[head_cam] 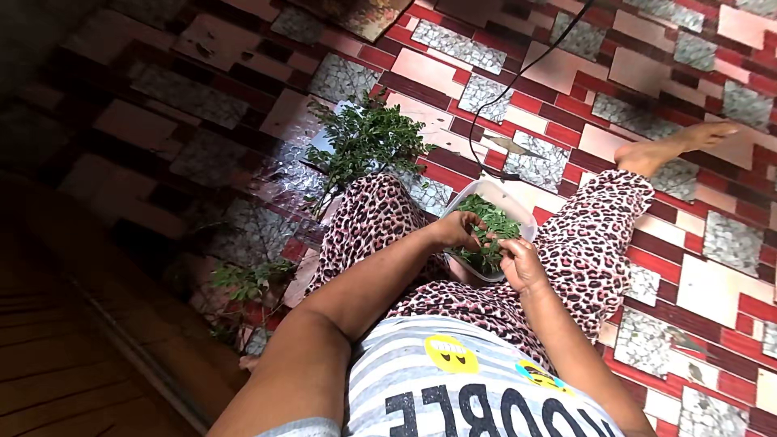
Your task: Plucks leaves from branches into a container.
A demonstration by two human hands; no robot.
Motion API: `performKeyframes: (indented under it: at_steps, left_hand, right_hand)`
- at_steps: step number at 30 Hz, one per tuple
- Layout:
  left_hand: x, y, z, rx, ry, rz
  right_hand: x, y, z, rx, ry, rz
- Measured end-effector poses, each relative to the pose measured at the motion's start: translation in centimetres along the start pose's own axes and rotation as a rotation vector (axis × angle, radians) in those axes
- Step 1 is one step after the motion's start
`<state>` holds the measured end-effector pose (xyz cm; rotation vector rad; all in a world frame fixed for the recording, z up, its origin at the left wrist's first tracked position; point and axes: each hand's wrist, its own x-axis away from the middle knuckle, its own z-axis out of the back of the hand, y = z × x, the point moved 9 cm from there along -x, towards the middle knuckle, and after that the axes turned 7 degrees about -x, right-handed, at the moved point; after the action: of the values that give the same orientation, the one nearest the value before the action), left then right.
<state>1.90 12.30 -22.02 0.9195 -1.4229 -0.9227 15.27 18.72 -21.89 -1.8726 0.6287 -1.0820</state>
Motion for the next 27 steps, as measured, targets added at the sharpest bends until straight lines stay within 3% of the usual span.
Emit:
performKeyframes:
  at_steps: [7, 15, 22, 27]
  left_hand:
    - [-0.01, 0.02, -0.11, -0.033, -0.002, -0.018]
    - [0.11, 0.09, 0.05, -0.02, 0.01, 0.003]
    - [0.03, 0.04, 0.06, -0.011, 0.012, 0.002]
    - [0.09, 0.06, -0.13, -0.029, 0.012, 0.024]
  right_hand:
    - [0.13, 0.08, -0.32, 0.125, -0.058, 0.009]
    - [-0.03, -0.49, -0.23, 0.063, -0.06, 0.088]
    - [0.12, 0.09, -0.01, 0.151, -0.071, 0.005]
    - [0.2, -0.55, -0.38, 0.087, -0.051, 0.147]
